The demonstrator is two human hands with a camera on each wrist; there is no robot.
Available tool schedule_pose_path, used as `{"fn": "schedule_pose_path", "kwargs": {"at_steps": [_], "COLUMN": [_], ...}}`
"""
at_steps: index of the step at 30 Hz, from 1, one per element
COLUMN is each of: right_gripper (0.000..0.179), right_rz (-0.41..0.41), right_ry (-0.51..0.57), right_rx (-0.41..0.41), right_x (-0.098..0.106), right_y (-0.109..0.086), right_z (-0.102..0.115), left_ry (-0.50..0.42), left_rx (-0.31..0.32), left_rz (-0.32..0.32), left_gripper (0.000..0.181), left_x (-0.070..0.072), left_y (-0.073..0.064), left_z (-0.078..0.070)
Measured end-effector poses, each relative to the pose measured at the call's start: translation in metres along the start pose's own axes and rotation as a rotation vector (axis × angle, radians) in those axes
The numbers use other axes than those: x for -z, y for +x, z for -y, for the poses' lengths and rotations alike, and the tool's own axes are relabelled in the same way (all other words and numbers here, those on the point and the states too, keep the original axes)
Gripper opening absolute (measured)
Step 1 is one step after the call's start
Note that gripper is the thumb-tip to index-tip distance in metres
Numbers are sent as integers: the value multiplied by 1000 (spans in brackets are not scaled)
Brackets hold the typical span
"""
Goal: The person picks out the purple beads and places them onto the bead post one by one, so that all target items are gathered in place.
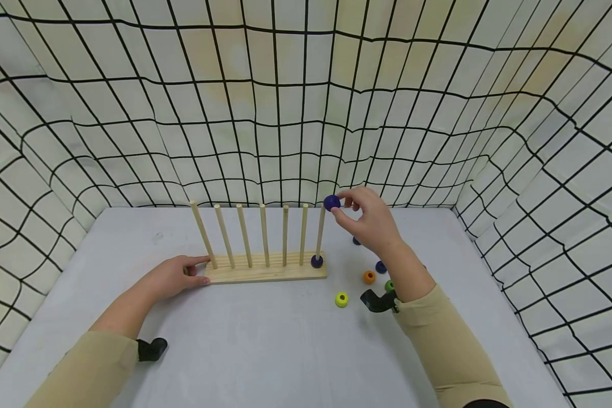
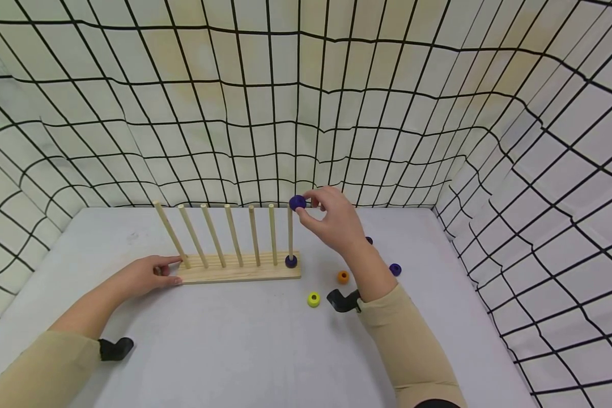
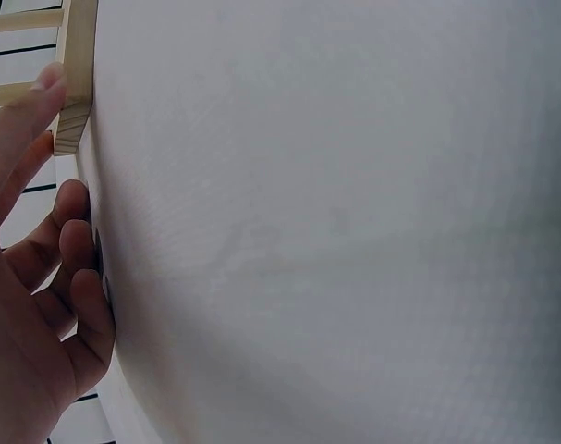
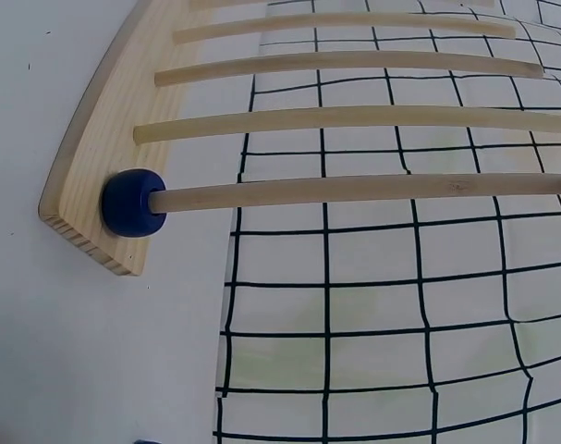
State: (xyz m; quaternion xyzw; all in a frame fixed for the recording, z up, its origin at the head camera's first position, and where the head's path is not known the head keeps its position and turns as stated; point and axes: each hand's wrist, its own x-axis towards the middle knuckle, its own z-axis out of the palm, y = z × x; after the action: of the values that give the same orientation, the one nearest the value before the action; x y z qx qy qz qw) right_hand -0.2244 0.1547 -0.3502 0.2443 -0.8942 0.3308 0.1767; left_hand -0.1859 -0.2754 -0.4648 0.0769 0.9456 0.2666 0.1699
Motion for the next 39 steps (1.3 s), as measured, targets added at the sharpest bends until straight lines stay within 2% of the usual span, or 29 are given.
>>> {"fn": "schedule_pose_path", "kwargs": {"at_steps": [22,33,39], "right_gripper": [29,30,28], "right_rz": [14,66,67], "right_ry": [41,35,30], "right_rx": [11,-28,-38], "right_x": [-7,-11,-11], "right_y": [5,5,5], "right_z": [5,6,6], "left_ry": [4,6,7], "left_rx": [-3,-9,-19], "left_rz": [-5,-5,-6], "left_gripper": [73,74,75], "left_x": [0,-1,0], "left_y": [0,2,1], "left_z": [2,4,4]}}
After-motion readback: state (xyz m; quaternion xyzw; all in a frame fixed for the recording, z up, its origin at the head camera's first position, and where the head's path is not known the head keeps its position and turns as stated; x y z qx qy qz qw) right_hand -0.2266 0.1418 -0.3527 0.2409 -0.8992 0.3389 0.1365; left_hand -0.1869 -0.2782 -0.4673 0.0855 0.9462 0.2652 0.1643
